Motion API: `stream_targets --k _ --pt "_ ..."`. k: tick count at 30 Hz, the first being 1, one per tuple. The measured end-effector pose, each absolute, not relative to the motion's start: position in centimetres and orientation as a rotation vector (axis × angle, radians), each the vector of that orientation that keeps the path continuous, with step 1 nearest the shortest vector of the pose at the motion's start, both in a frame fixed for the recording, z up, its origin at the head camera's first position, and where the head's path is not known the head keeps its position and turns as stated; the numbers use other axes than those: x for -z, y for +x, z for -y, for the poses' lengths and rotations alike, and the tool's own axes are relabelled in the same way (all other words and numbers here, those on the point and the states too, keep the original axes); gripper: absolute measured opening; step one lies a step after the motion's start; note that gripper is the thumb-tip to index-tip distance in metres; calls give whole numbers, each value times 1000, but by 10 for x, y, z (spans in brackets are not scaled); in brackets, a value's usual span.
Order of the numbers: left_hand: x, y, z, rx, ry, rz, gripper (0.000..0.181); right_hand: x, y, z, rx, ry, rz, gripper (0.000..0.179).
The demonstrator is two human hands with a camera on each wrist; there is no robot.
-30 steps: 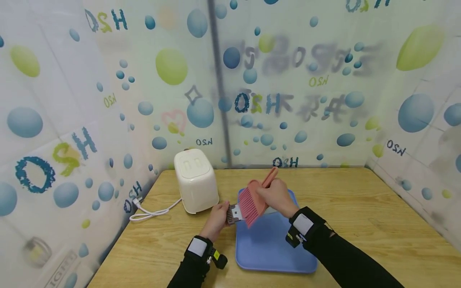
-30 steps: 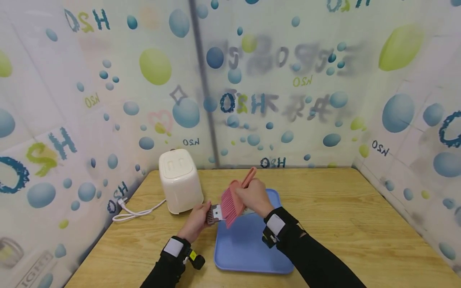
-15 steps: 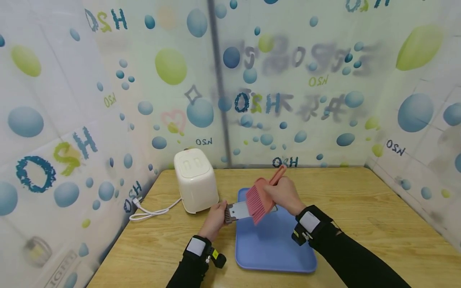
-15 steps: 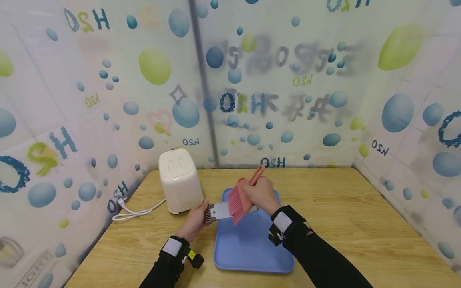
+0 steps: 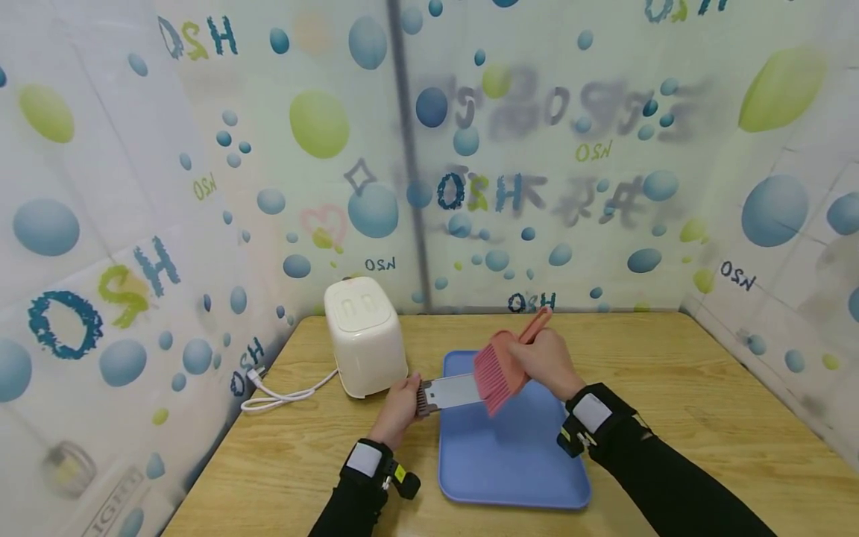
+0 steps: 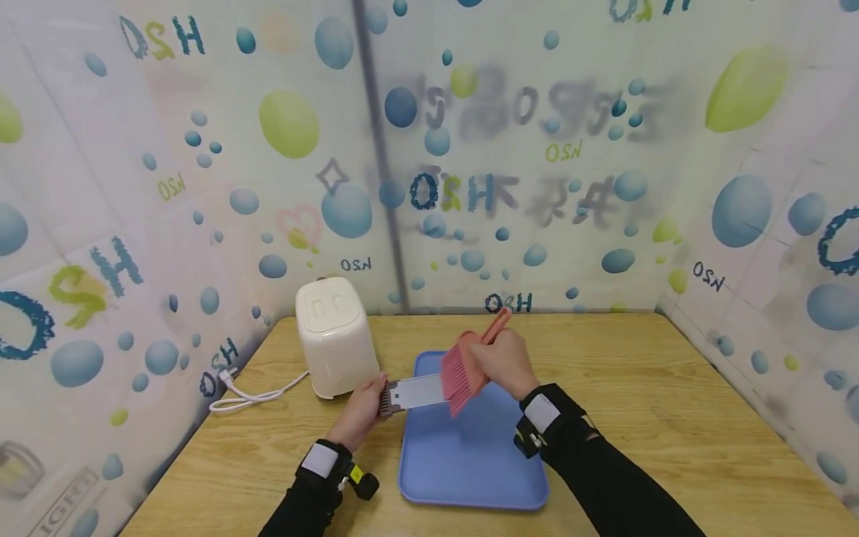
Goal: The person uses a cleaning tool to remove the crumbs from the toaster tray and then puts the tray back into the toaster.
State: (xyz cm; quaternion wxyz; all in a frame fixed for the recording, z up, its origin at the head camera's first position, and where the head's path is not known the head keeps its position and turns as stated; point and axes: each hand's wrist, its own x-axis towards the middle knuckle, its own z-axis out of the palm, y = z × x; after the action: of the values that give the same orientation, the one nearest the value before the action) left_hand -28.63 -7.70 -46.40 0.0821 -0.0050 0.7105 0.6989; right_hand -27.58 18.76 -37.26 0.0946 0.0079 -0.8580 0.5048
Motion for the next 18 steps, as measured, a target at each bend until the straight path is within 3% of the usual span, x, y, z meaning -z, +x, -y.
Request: stream_targets --k 18 --pt "463 -286 83 -2062 -4 -2181 46 377 -280 -209 -1455 -71 2550 28"
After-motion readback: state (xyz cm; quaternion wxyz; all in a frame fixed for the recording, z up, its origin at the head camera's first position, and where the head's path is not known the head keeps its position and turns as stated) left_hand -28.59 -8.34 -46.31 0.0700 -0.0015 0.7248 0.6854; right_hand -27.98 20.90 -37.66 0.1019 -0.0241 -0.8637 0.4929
